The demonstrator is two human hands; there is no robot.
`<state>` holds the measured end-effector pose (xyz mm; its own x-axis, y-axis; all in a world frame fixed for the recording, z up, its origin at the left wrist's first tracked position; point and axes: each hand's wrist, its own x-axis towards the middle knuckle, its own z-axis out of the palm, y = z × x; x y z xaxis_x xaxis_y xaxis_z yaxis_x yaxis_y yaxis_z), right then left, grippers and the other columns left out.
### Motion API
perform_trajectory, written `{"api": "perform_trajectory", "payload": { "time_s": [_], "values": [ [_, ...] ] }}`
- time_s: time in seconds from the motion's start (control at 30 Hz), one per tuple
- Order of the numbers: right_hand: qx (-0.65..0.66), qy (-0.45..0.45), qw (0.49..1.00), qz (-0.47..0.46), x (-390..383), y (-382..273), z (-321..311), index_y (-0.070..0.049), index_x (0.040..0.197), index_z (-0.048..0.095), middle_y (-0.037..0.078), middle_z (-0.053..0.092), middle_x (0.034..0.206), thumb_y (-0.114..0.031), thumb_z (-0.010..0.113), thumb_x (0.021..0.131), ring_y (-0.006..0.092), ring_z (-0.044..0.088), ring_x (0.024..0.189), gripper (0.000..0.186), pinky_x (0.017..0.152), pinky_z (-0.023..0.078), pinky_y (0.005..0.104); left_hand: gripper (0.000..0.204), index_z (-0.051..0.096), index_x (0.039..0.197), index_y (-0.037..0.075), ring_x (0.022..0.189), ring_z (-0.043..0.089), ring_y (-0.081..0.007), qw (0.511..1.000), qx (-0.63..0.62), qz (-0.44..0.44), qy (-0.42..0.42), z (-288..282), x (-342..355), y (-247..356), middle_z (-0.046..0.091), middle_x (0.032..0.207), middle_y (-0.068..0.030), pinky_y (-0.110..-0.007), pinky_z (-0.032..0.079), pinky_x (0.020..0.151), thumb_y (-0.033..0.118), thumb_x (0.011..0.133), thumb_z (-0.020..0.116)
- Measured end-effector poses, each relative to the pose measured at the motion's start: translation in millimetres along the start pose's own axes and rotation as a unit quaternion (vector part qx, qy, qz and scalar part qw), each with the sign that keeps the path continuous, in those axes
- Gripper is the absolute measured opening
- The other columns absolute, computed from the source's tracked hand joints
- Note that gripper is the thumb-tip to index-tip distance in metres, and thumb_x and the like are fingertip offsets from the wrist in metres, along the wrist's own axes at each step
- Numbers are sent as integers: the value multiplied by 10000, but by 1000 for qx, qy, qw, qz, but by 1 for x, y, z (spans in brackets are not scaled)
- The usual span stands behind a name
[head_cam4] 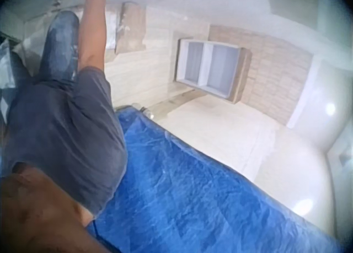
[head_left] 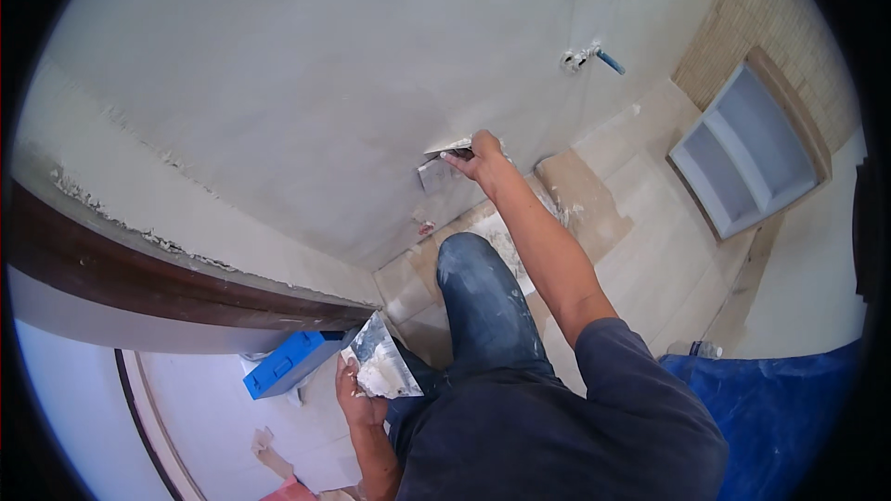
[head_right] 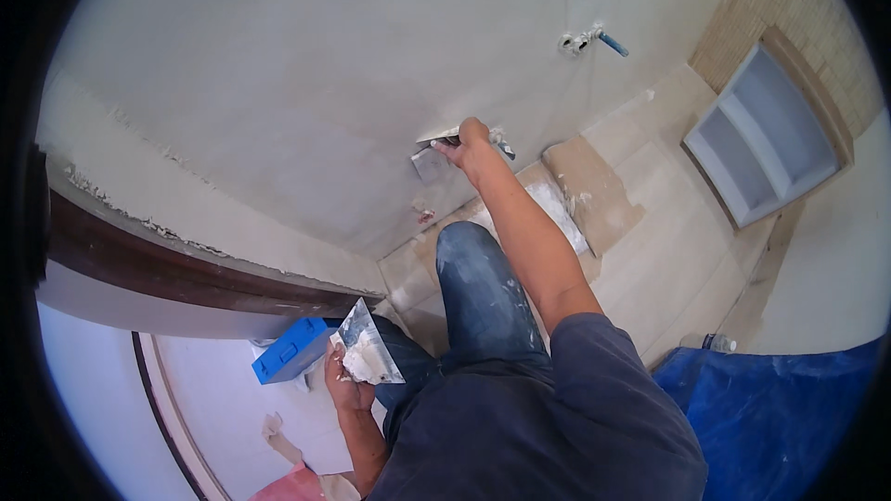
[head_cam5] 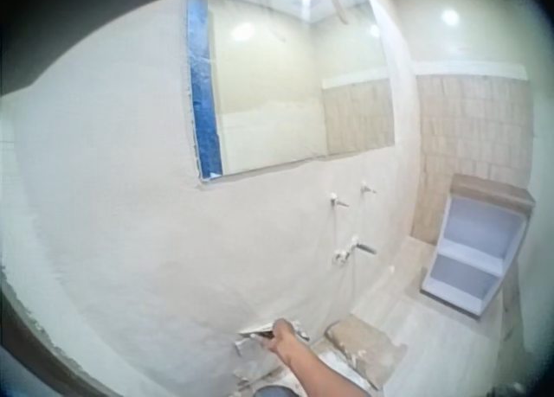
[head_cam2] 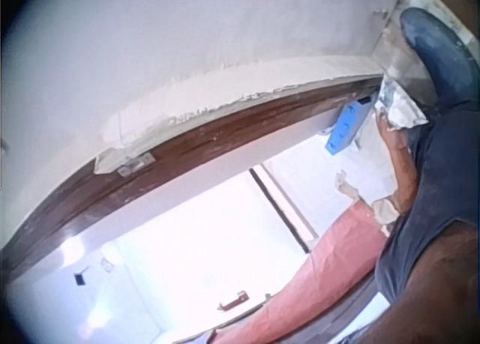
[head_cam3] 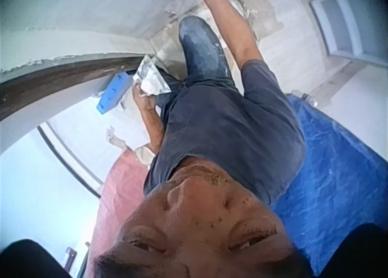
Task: The person enters the bathroom carrying putty knives with plaster, spreads and smooths the plaster onto the wall using a putty knife, scrapes the compound between the blades, and applies plaster around the wall fixtures.
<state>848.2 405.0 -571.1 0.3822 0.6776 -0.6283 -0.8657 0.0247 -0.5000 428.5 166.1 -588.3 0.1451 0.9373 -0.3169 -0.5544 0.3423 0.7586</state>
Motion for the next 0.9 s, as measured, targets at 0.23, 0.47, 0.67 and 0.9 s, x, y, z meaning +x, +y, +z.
{"api": "perform_trajectory", "payload": {
  "time_s": [0.23, 0.47, 0.67, 0.9],
  "values": [
    [-21, -18, 997, -77, 24, -36, 35, -3, 1262, 503, 229, 584, 1177, -103, 364, 1006, 401, 623, 1006, 307, 778, 572, 636, 303, 550, 1279, 46, 1049, 696, -247, 1000, 17, 1, -8, 8, 1, -2, 676, 1169, -104, -398, 571, 931, 214, 1034, 492],
    [-38, -178, 966, -183, -82, -99, 98, 34, 1152, 541, 214, 616, 1079, -139, 404, 1005, 414, 638, 1011, 265, 824, 609, 553, 386, 495, 1392, 20, 1148, 663, -258, 999, 18, -27, -22, -2, 3, 2, 645, 1273, -123, -414, 534, 1003, 176, 1040, 461],
    [-78, -110, 967, -214, -77, -44, -7, -13, 1180, 550, 195, 597, 1190, -124, 409, 1027, 341, 633, 1066, 236, 903, 613, 502, 379, 490, 1386, 22, 1140, 665, -264, 999, -3, -29, -23, -2, 5, -1, 650, 1263, -125, -416, 531, 1005, 166, 1037, 453],
    [7, -67, 996, -51, 35, -8, -62, 12, 1251, 533, 196, 616, 1191, -119, 359, 1030, 349, 643, 1038, 311, 931, 579, 537, 340, 528, 1334, 58, 1083, 685, -243, 1000, 22, -13, -6, 9, -4, 5, 669, 1204, -91, -409, 560, 955, 225, 1042, 478]
  ]
}}
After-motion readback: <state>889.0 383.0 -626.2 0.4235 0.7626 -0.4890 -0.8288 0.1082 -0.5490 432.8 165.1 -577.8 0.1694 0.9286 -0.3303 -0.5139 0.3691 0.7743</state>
